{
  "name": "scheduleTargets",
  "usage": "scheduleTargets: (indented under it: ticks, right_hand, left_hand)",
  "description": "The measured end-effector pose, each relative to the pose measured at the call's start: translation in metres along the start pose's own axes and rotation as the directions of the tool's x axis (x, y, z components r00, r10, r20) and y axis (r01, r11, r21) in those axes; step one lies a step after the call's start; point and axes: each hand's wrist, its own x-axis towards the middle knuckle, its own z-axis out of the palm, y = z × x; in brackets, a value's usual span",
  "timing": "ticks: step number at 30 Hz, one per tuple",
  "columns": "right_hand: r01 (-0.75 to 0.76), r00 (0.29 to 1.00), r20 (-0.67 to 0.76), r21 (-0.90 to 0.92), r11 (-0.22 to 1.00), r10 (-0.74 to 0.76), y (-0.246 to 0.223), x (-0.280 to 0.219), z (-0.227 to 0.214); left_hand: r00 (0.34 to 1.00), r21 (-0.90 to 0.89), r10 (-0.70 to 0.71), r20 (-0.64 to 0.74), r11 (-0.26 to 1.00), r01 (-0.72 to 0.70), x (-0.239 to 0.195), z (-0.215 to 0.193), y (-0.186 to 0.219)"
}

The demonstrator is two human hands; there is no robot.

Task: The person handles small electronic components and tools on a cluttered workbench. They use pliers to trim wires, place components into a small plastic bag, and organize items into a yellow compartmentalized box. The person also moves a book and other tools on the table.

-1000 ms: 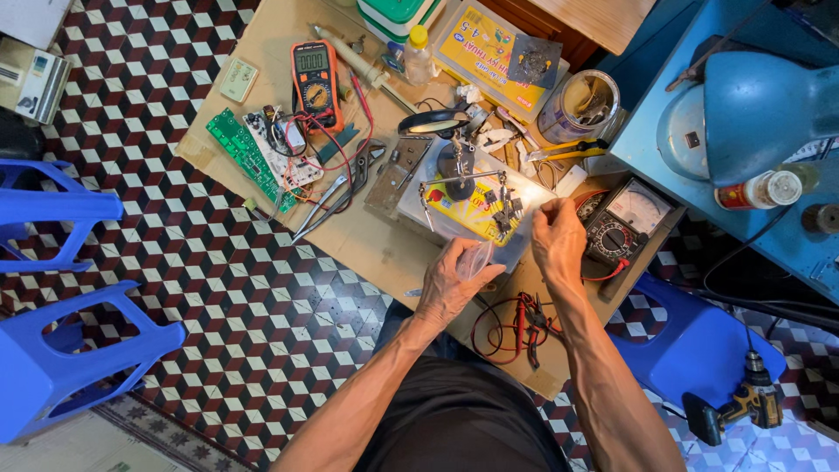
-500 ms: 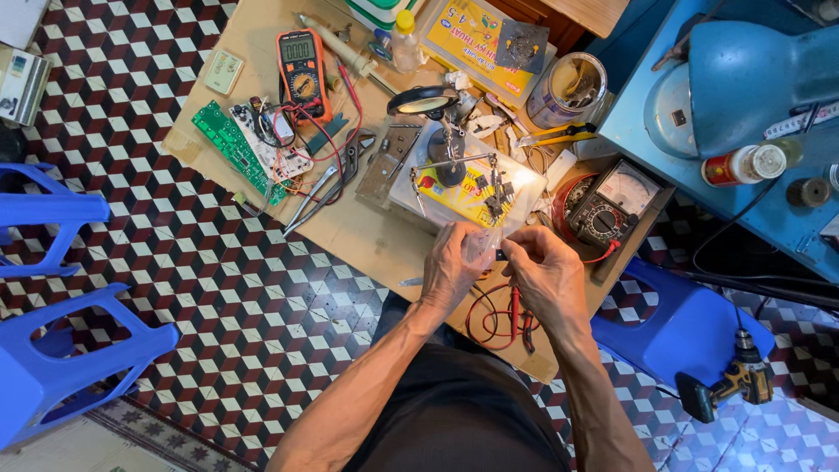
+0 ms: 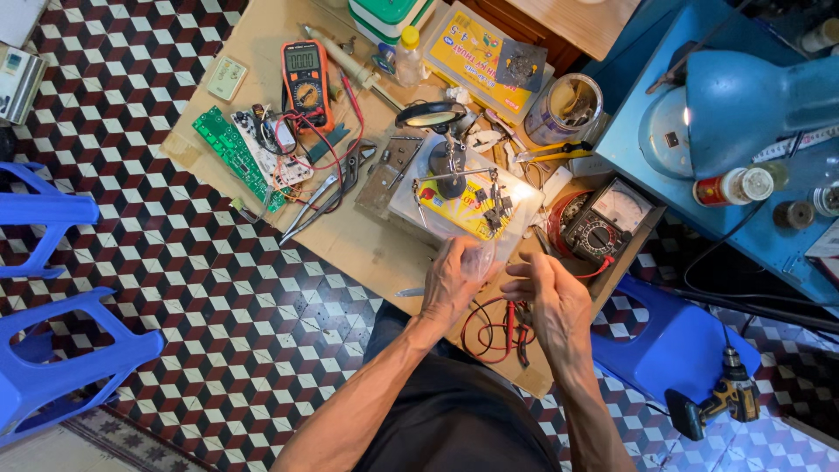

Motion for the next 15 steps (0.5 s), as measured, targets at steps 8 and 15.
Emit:
scheduleTargets:
  ticks: [8,15]
  right_hand:
    - [0.258,0.946,-0.050,-0.488,0.834,-0.321,0.057,0.073,0.012]
    - [0.428,0.827,-0.017,-0.630,0.648,-0.562,0.082,0.107,0.044]
  left_hand:
    - [0.999,-0.038,0.019,-0.026,0.999,-0.020,-0.001,-0.011,-0.007]
    - [0.999,-0.193,-0.035,0.025,0.980,0.039,0.002,-0.024,-0.002]
